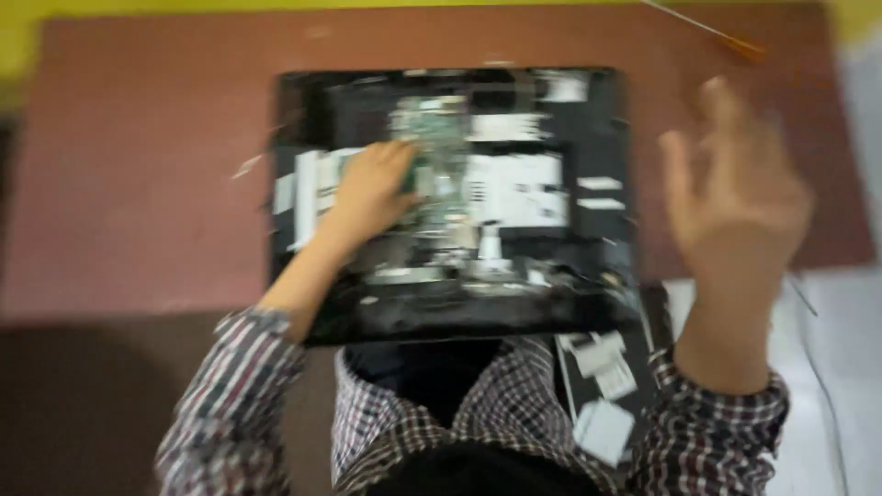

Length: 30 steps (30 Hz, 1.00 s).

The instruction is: Disconnecting internal cables and components from a computer motherboard using hands and a screwdriver.

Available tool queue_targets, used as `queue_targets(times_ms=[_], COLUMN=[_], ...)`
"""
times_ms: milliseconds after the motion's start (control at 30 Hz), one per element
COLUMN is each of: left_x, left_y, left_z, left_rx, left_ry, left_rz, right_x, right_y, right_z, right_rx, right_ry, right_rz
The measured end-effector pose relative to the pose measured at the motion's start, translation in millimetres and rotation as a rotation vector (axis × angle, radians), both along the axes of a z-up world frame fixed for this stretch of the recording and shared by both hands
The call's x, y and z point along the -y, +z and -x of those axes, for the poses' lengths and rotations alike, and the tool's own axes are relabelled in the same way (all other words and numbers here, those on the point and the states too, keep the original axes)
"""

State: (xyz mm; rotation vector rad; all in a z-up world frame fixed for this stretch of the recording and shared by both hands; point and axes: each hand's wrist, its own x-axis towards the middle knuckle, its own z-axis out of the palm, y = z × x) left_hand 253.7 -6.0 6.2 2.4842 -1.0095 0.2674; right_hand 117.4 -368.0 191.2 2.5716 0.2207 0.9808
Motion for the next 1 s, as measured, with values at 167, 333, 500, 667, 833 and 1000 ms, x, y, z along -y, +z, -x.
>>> queue_targets(times_ms=[167,333,500,667,833,1000], left_x=[5.2,8.3,-9.1,-11.9,-22.1,-19.0], left_y=[9.6,22.3,-17.7,-14.1,-10.7,-29.4], left_z=[-2.1,-5.4,-12.5,-3.8,3.7,4.4], left_rx=[-0.114,-0.147,-0.086,-0.148,-0.072,0.002], left_ry=[-0.140,-0.181,-0.144,-0.072,-0.034,-0.030], left_rz=[0.009,-0.112,0.004,0.098,0.054,0.110], right_x=[160.5,240.0,157.2,-68.1,-171.0,-151.8], right_y=[-30.4,-126.7,-138.5,-48.6,-87.2,-188.8], right_z=[29.8,52.5,17.6,-13.0,-61.3,-108.2], right_rx=[-0.167,-0.427,-0.536,-0.852,-0.855,-0.769], right_ry=[-0.117,-0.336,-0.129,0.151,0.273,0.264], right_rz=[-0.297,-0.546,-0.489,-0.587,-0.480,-0.474])
